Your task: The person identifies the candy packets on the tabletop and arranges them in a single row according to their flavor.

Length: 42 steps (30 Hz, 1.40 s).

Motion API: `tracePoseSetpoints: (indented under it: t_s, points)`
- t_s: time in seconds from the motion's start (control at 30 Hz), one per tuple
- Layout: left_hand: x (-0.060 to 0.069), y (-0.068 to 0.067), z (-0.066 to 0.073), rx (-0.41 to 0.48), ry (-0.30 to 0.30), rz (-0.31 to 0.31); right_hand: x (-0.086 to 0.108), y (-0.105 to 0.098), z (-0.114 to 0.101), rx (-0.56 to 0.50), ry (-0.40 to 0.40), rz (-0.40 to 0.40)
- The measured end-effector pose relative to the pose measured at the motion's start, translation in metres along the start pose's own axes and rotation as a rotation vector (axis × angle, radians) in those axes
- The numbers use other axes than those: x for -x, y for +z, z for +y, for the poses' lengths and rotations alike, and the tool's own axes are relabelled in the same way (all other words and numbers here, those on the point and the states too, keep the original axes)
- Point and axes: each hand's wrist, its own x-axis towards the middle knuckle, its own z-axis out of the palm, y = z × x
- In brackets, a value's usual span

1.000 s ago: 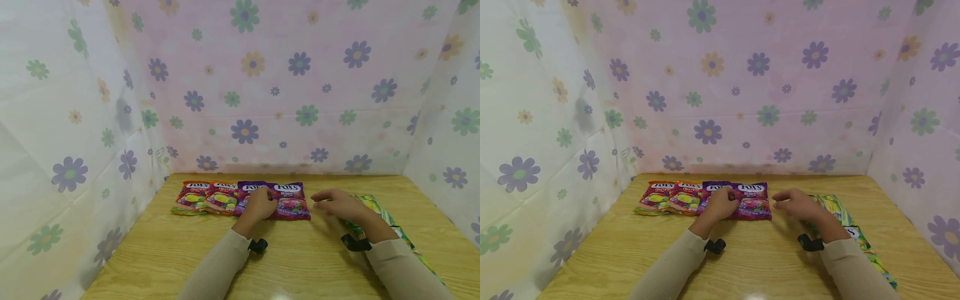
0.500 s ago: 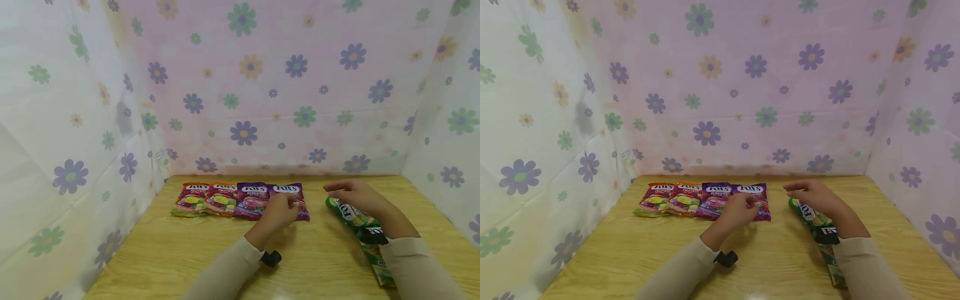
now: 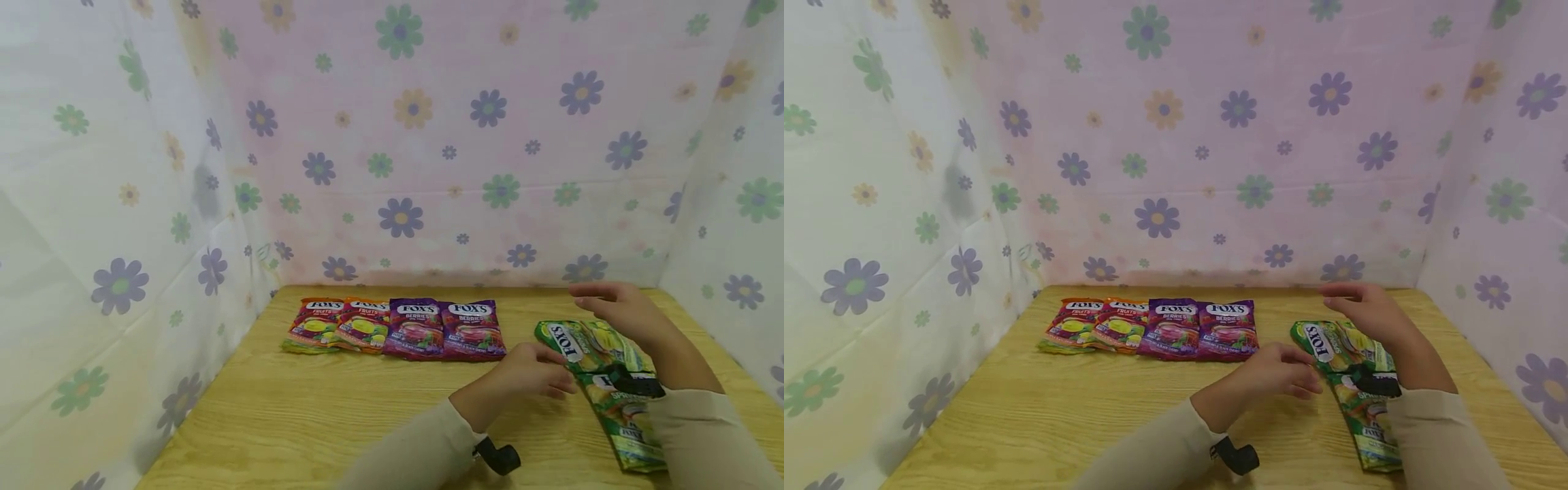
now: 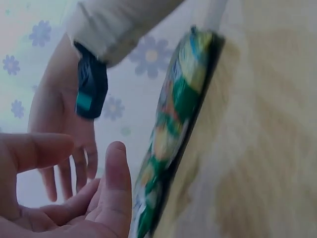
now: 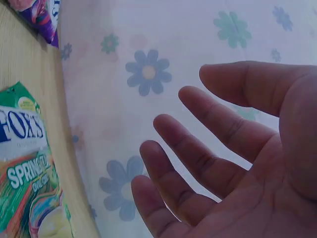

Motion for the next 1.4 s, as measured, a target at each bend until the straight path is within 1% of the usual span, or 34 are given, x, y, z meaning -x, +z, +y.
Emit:
tracePoseSetpoints:
  t_s: [0.1, 0.13, 0.2, 0.27, 0.4, 0.53, 0.63, 0.73, 0.8, 0.87, 1.03, 1.1, 1.2, 1.4]
  points:
    - [-0.004, 0.014, -0.005, 0.205, -0.087, -0.029, -0.001, -0.001, 0.005, -0.004, 0.012, 0.016]
    - [-0.004, 0.018, -0.007, 0.258, -0.108, -0.031, -0.001, -0.001, 0.007, 0.005, 0.018, 0.018]
    - [-0.005, 0.024, -0.009, 0.343, -0.131, -0.035, -0.002, -0.001, 0.01, 0.022, 0.03, 0.015]
    - [-0.005, 0.031, -0.011, 0.404, -0.144, -0.025, -0.003, -0.001, 0.014, 0.054, 0.043, 0.012]
    - [-0.006, 0.04, -0.014, 0.481, -0.183, 0.006, -0.005, 0.003, 0.024, 0.108, 0.072, 0.001]
    - [-0.009, 0.044, -0.018, 0.548, -0.232, 0.038, -0.008, 0.006, 0.032, 0.199, 0.11, -0.013]
    - [-0.012, 0.045, -0.02, 0.576, -0.237, 0.036, -0.008, 0.005, 0.036, 0.252, 0.163, -0.039]
    - [-0.014, 0.044, -0.021, 0.599, -0.23, 0.033, -0.008, 0.004, 0.039, 0.26, 0.216, -0.068]
    - [-0.015, 0.044, -0.022, 0.607, -0.221, 0.038, -0.008, 0.003, 0.042, 0.254, 0.237, -0.087]
    - [-0.014, 0.043, -0.024, 0.614, -0.215, 0.063, -0.008, 0.004, 0.044, 0.257, 0.244, -0.102]
    - [-0.013, 0.039, -0.03, 0.64, -0.209, 0.094, -0.009, 0.005, 0.05, 0.255, 0.244, -0.116]
    - [-0.014, 0.038, -0.031, 0.64, -0.207, 0.094, -0.008, 0.006, 0.051, 0.256, 0.249, -0.111]
    - [-0.015, 0.036, -0.033, 0.609, -0.205, 0.095, -0.008, 0.006, 0.053, 0.253, 0.261, -0.103]
    - [-0.017, 0.033, -0.031, 0.554, -0.192, 0.093, -0.008, 0.005, 0.058, 0.256, 0.277, -0.092]
